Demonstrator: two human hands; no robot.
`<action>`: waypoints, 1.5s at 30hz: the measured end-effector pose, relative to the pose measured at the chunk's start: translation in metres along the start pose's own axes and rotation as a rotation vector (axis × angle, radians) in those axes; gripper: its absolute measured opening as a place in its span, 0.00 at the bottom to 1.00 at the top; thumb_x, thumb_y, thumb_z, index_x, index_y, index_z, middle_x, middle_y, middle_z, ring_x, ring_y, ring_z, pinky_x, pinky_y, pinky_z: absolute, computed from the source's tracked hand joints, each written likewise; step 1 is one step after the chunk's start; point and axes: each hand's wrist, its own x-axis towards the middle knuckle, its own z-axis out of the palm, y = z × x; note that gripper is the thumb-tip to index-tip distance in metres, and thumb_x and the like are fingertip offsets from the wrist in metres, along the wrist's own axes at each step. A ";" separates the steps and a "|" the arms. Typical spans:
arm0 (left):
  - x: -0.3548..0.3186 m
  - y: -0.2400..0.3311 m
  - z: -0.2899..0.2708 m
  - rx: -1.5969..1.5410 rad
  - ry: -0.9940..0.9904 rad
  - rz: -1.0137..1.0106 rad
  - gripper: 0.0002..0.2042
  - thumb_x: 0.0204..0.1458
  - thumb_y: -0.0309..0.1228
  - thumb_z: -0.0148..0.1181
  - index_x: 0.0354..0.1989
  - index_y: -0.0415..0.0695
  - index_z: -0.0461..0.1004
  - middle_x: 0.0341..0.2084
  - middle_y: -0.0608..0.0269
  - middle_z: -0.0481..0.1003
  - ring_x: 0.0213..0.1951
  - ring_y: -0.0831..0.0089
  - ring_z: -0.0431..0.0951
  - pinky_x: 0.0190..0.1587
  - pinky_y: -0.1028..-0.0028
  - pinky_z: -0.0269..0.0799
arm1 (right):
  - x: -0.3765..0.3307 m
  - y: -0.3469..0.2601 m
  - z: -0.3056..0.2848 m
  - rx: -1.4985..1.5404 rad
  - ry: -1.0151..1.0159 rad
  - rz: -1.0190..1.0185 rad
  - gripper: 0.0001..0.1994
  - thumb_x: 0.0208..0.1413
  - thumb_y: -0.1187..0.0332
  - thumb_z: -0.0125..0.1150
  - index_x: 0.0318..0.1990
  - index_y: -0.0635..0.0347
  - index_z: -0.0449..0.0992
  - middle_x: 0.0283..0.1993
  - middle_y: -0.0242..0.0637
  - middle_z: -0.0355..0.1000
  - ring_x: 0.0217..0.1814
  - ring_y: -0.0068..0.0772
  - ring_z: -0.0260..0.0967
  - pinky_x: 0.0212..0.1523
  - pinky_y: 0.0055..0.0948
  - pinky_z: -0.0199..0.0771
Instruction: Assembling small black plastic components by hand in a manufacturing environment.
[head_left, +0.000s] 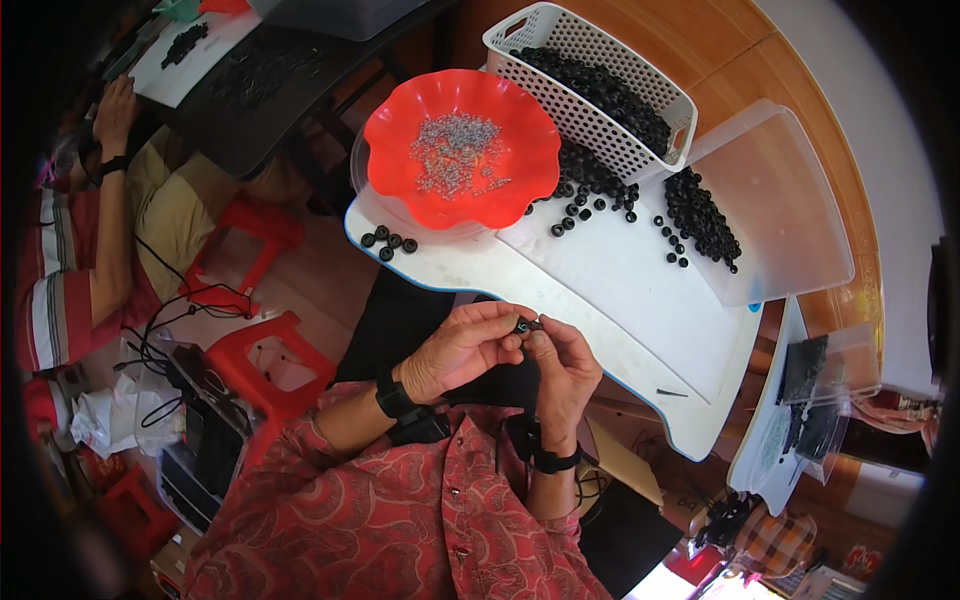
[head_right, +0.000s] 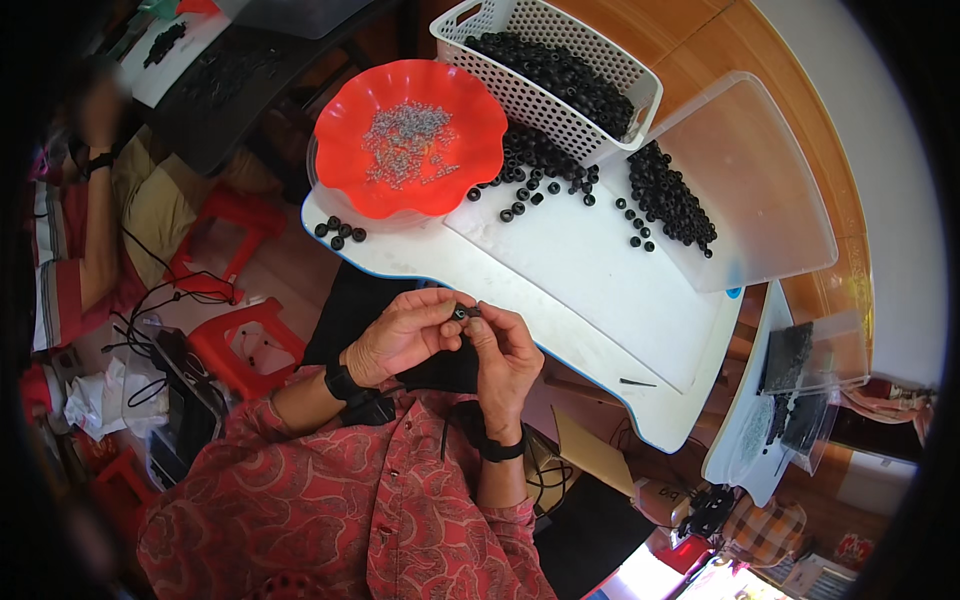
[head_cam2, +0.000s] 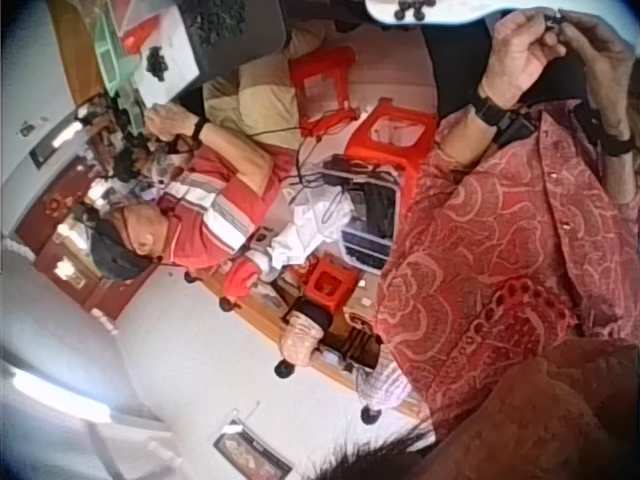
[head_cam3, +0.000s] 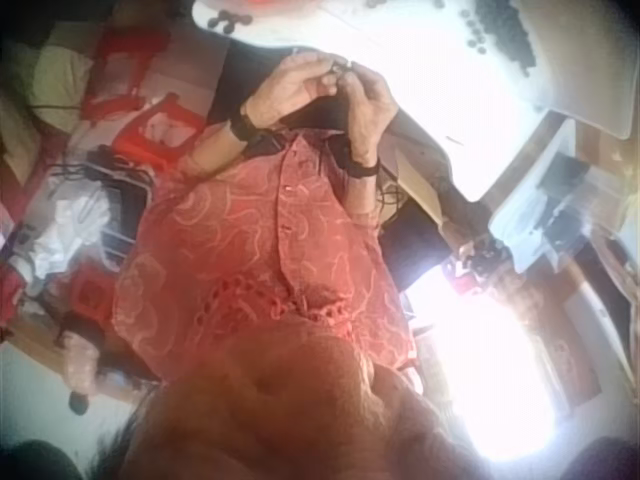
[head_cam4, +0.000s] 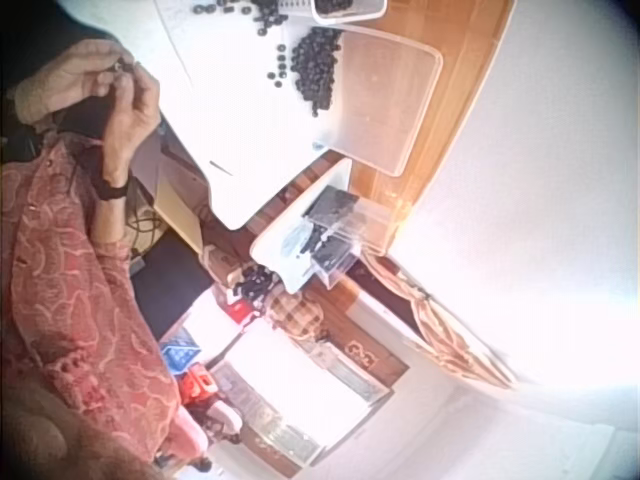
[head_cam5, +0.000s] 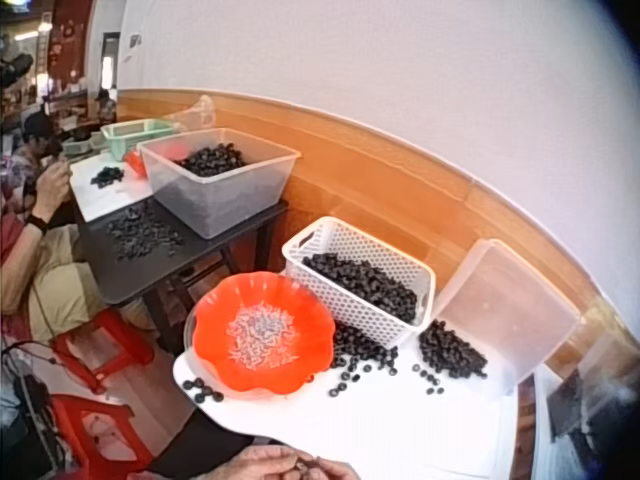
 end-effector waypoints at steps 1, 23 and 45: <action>0.000 0.000 0.000 0.002 -0.005 -0.001 0.14 0.63 0.30 0.52 0.52 0.34 0.72 0.33 0.63 0.73 0.35 0.77 0.74 0.41 0.74 0.75 | 0.000 0.001 -0.001 -0.008 -0.015 -0.001 0.09 0.58 0.80 0.60 0.46 0.68 0.76 0.41 0.33 0.75 0.42 0.20 0.71 0.45 0.21 0.73; 0.000 -0.004 0.000 0.035 0.042 0.041 0.13 0.63 0.29 0.53 0.51 0.34 0.73 0.40 0.63 0.75 0.37 0.80 0.73 0.42 0.75 0.75 | -0.002 0.009 0.010 -0.388 0.064 -0.356 0.07 0.55 0.84 0.58 0.39 0.65 0.75 0.38 0.38 0.72 0.39 0.29 0.71 0.41 0.24 0.71; -0.002 -0.007 -0.002 0.051 0.064 0.097 0.12 0.60 0.26 0.58 0.50 0.36 0.73 0.36 0.60 0.77 0.36 0.75 0.78 0.44 0.72 0.79 | -0.004 0.001 0.014 -0.633 0.066 -0.515 0.08 0.54 0.83 0.58 0.40 0.64 0.73 0.37 0.42 0.71 0.37 0.37 0.72 0.37 0.30 0.73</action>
